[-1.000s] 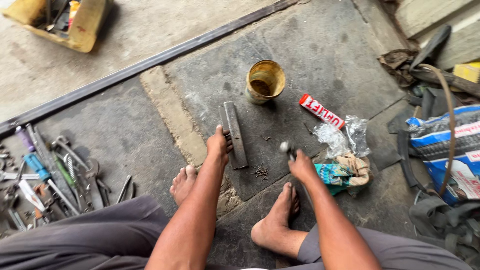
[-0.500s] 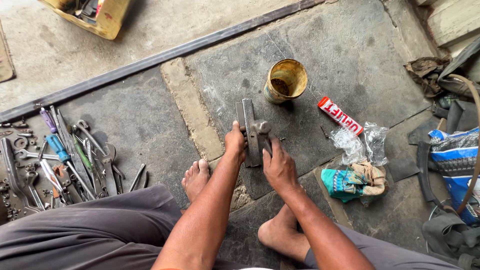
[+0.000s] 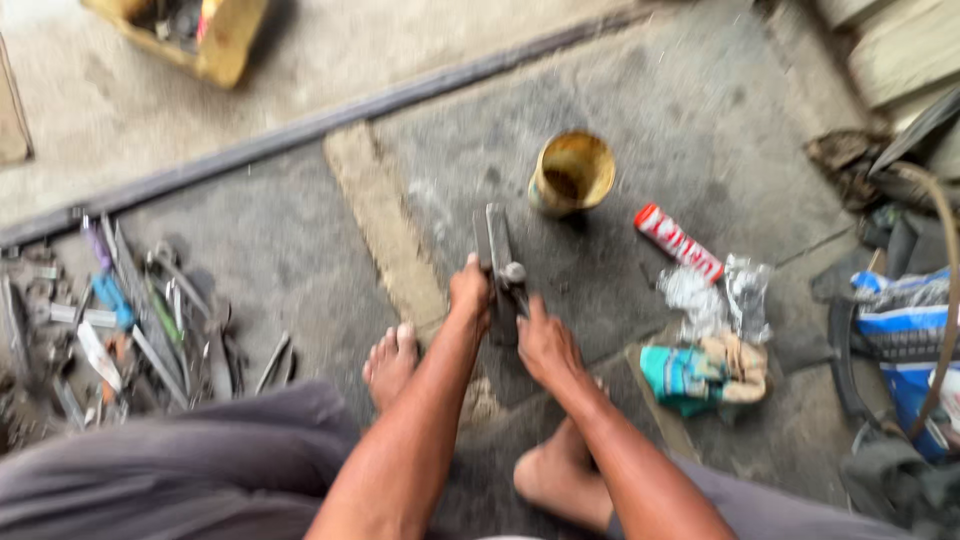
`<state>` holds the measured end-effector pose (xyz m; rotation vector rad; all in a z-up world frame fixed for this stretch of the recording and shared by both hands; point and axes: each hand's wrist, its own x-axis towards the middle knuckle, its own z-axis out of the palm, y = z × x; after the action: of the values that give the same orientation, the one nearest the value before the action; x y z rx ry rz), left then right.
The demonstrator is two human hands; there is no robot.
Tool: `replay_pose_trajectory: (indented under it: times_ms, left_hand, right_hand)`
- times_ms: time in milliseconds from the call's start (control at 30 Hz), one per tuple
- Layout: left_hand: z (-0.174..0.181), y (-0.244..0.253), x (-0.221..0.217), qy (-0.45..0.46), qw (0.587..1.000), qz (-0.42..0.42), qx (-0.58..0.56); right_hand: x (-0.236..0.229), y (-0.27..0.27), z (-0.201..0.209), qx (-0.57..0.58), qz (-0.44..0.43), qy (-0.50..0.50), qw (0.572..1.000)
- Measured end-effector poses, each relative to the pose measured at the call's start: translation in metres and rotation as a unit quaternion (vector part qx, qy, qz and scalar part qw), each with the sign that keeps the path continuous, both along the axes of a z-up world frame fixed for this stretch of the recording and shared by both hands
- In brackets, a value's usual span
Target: The person sits on the floor and repeatedly hammers small nails into a metal bar using a hammer. They pick up nails from a pile, place them on the bar, and strike them with the hammer.
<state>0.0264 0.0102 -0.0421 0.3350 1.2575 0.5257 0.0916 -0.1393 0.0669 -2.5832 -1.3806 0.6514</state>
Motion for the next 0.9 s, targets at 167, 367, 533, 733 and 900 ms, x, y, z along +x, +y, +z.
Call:
replay_pose_trajectory:
  times_ms: [167, 367, 533, 733, 900]
  left_hand:
    - [-0.006, 0.001, 0.0, -0.012, 1.0, -0.02, -0.015]
    - [0.008, 0.003, 0.005, -0.01, 1.0, -0.02, -0.001]
    - [0.035, 0.002, -0.006, 0.023, 0.991, -0.116, 0.054]
    - [0.057, -0.004, -0.016, 0.128, 0.944, -0.237, 0.192]
    - [0.04, 0.006, -0.018, 0.094, 0.954, -0.253, 0.132]
  right_hand:
    - [0.005, 0.028, 0.071, 0.062, -0.139, 0.142, 0.978]
    - [-0.004, 0.034, 0.129, 0.328, -0.014, 0.019, 0.944]
    - [-0.012, 0.029, 0.113, 0.315, -0.02, 0.022, 0.949]
    - [0.001, 0.011, 0.071, 0.087, -0.146, 0.12, 0.978]
    - [0.006, 0.008, 0.062, 0.111, -0.129, 0.102, 0.98]
